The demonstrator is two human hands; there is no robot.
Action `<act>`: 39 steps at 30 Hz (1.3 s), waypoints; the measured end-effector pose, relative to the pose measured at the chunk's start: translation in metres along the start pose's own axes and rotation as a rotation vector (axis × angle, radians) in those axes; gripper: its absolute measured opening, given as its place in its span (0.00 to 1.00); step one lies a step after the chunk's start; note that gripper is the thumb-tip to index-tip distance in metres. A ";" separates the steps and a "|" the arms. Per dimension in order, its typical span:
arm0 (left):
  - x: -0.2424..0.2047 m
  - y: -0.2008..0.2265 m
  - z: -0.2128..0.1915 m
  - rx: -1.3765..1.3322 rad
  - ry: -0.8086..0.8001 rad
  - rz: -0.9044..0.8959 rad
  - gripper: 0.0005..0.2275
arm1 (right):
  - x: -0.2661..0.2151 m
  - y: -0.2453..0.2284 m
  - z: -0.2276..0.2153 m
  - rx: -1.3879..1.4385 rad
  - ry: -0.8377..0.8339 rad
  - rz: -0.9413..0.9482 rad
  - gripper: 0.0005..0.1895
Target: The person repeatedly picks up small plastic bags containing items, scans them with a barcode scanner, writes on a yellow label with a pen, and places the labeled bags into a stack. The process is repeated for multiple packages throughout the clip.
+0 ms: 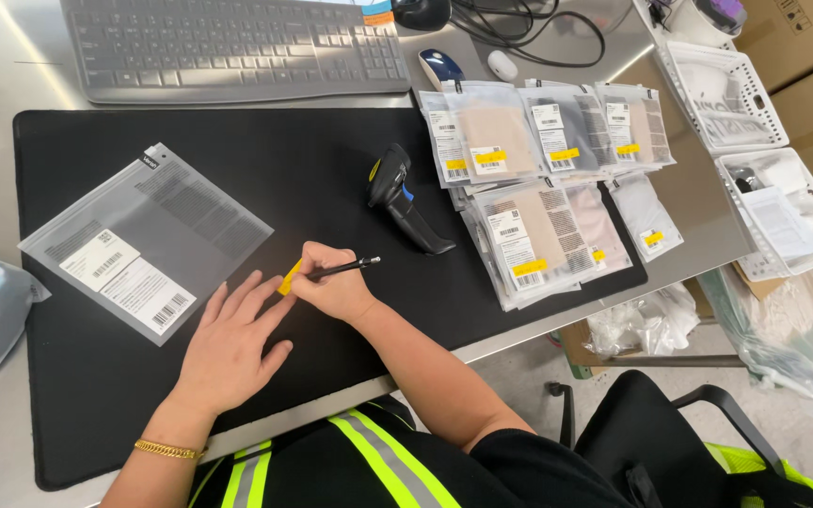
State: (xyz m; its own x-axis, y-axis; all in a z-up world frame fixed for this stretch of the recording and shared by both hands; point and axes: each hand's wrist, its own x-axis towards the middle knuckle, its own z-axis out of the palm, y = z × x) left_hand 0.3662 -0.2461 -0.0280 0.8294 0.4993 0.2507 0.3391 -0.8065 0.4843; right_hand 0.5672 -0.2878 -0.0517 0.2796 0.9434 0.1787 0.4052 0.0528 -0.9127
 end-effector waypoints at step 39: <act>-0.013 -0.011 0.009 -0.051 0.010 0.021 0.26 | 0.007 0.051 -0.007 0.086 0.049 0.000 0.10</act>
State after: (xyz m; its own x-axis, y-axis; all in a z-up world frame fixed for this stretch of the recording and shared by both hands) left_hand 0.3555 -0.2463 -0.0437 0.8318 0.4854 0.2693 0.2984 -0.8000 0.5205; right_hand 0.5957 -0.2810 -0.0949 0.3221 0.9264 0.1948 0.3298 0.0831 -0.9404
